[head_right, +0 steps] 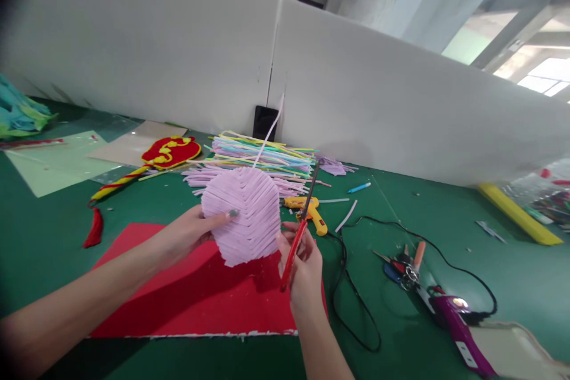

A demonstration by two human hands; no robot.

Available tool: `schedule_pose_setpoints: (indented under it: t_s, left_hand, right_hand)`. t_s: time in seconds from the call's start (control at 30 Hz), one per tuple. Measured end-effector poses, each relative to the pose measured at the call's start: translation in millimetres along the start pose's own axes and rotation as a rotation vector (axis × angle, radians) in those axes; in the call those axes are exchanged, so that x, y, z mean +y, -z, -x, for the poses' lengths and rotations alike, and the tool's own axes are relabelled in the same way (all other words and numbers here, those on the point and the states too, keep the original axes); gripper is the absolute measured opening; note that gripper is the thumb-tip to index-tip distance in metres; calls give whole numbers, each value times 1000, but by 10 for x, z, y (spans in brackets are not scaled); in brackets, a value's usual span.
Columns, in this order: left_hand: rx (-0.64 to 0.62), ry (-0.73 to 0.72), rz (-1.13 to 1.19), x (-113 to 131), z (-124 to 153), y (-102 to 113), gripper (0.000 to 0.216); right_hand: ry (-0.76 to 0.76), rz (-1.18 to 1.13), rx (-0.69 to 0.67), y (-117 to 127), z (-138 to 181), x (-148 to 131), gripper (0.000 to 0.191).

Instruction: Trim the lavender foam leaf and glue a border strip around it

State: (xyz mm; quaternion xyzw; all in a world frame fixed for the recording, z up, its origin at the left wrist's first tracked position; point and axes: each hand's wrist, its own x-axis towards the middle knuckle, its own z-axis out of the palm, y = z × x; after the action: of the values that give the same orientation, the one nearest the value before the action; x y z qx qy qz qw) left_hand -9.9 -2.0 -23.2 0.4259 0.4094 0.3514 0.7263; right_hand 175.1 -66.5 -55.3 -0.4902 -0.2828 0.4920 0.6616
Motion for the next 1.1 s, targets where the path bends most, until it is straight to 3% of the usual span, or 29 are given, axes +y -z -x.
schedule_pose_setpoints:
  t_s: [0.67,1.1]
  left_hand:
    - [-55,-96,-65,-58,-12,31,44]
    - [-55,-75,-44,-40,-41,60,39]
  right_hand:
    - [-169,-201,11,12,-37,19,41]
    - [-28,-57,-29,-16,11,-5,30]
